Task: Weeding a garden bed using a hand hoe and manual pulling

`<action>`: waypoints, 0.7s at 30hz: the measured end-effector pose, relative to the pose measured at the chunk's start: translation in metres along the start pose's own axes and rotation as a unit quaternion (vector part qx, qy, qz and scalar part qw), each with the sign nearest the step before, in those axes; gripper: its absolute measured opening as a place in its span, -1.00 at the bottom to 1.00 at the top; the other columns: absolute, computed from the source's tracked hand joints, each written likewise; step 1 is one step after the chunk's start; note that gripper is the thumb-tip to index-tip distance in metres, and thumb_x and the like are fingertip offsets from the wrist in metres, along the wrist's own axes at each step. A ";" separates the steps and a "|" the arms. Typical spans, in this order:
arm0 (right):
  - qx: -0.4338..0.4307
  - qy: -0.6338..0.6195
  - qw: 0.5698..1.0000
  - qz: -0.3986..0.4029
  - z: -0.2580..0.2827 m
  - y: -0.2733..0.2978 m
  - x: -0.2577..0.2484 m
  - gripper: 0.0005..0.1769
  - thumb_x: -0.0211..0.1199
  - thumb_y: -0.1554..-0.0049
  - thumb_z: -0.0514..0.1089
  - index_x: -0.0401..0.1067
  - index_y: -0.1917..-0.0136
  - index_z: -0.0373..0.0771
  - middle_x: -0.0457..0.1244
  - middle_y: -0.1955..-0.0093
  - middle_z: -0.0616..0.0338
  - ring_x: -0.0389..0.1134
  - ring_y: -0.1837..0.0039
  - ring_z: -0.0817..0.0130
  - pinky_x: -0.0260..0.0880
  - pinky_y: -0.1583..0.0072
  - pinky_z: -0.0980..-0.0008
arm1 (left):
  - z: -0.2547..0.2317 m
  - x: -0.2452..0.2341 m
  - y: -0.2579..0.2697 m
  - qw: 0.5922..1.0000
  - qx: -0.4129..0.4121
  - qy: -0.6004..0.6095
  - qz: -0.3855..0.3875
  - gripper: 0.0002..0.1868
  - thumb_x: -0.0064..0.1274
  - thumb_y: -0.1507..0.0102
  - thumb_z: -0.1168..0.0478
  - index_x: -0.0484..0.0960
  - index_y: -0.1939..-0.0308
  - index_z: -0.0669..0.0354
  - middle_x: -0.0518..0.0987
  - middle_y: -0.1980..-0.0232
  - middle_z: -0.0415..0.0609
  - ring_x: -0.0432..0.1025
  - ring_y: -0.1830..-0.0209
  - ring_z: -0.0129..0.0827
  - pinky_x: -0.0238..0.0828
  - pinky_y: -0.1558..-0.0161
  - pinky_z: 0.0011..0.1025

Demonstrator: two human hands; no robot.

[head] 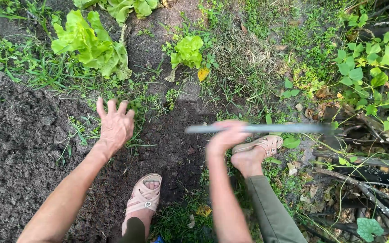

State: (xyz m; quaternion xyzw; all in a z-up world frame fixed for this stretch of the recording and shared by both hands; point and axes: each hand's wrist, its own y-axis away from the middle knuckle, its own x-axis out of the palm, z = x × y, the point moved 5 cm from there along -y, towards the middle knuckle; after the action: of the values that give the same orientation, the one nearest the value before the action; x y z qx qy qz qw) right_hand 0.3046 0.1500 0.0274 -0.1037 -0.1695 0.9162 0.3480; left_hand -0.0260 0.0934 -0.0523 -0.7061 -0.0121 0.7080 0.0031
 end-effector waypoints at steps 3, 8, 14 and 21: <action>0.317 -0.010 0.931 0.180 -0.105 0.124 0.005 -0.65 -0.37 -0.43 0.05 0.15 0.10 -0.03 0.05 0.44 0.49 0.10 0.56 0.70 0.26 0.54 0.68 | -0.012 -0.009 -0.006 1.000 0.006 0.026 -0.012 -0.87 0.08 -0.20 0.13 0.70 0.22 -0.09 0.59 -0.17 -0.06 0.23 -0.36 -0.09 -0.30 -0.44 0.31; 0.426 0.157 0.807 0.377 -0.098 0.132 0.004 -0.75 0.07 -0.31 0.04 0.24 0.08 -0.15 0.09 0.52 0.33 0.12 0.59 0.54 0.16 0.60 0.54 | -0.030 -0.025 -0.012 0.993 0.023 0.108 -0.028 -0.81 0.21 -0.14 0.10 0.72 0.17 -0.07 0.57 -0.16 -0.08 0.25 -0.30 -0.10 -0.24 -0.39 0.35; 0.473 0.117 0.800 0.351 -0.081 0.099 -0.016 -0.81 0.11 -0.28 -0.03 0.24 0.14 -0.08 0.05 0.50 0.47 0.06 0.56 0.67 0.13 0.61 0.65 | -0.029 -0.012 0.002 0.988 -0.001 0.145 -0.050 -0.83 0.22 -0.09 0.14 0.70 0.23 -0.05 0.58 -0.11 -0.07 0.27 -0.25 -0.10 -0.22 -0.39 0.32; 0.290 -0.097 0.946 0.109 0.009 -0.007 0.012 -0.74 0.09 -0.29 -0.01 0.25 0.23 -0.04 0.04 0.57 0.36 0.02 0.64 0.57 0.13 0.60 0.52 | -0.004 -0.020 0.021 0.989 -0.027 0.133 -0.052 -0.82 0.19 -0.13 0.20 0.73 0.18 -0.05 0.59 -0.10 -0.06 0.29 -0.26 -0.14 -0.23 -0.42 0.30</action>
State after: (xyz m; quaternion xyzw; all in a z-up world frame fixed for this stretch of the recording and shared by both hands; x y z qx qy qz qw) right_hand 0.2974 0.1613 0.0376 0.0730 0.0831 0.9636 0.2434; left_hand -0.0215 0.0724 -0.0331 -0.7925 -0.0675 0.6057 0.0222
